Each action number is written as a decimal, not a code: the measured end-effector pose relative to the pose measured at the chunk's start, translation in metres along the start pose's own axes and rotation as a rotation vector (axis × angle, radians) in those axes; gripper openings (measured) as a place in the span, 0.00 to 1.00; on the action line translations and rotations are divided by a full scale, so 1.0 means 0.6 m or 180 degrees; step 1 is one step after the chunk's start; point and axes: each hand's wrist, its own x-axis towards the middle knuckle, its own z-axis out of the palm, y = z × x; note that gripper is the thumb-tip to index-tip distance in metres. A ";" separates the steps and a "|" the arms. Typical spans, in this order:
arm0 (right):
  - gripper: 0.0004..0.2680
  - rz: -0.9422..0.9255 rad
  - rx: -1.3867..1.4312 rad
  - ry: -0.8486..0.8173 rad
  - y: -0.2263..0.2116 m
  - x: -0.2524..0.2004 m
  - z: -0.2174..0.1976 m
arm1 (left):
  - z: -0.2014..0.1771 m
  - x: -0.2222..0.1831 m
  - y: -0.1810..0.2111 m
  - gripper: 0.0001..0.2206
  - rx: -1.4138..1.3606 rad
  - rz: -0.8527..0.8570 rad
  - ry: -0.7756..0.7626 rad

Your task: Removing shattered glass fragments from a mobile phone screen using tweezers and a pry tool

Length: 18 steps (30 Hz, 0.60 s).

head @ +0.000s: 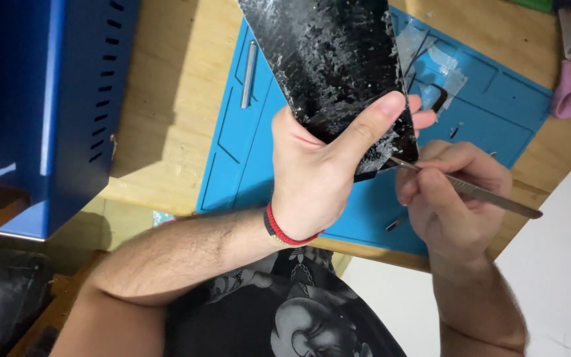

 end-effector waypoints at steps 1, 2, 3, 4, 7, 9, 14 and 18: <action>0.03 0.0004 -0.0004 -0.0005 0.000 0.000 0.001 | 0.000 0.000 0.000 0.04 -0.0005 0.0002 0.0006; 0.03 -0.0005 -0.0009 -0.0029 0.000 0.000 0.001 | 0.000 -0.001 0.000 0.04 0.0014 0.0013 -0.0005; 0.03 -0.0016 -0.0012 -0.0055 0.000 0.000 0.002 | 0.000 -0.001 0.001 0.04 0.0036 0.0029 -0.0016; 0.03 -0.0015 -0.0012 -0.0064 -0.001 -0.001 0.002 | 0.000 -0.001 0.000 0.04 0.0034 0.0035 -0.0010; 0.02 0.0004 0.0063 -0.0071 -0.003 -0.001 0.003 | 0.000 -0.001 -0.001 0.04 -0.0181 -0.0094 0.0068; 0.04 -0.0040 -0.0145 -0.0048 -0.006 0.000 0.006 | -0.001 -0.001 0.000 0.06 -0.0115 -0.0095 0.0017; 0.05 -0.0072 -0.0141 -0.0098 -0.009 0.003 0.011 | -0.001 -0.001 0.004 0.06 -0.0001 -0.0104 -0.0022; 0.04 0.0036 -0.0062 -0.0150 -0.009 -0.003 0.005 | -0.002 -0.002 0.004 0.06 0.0124 0.0005 -0.0083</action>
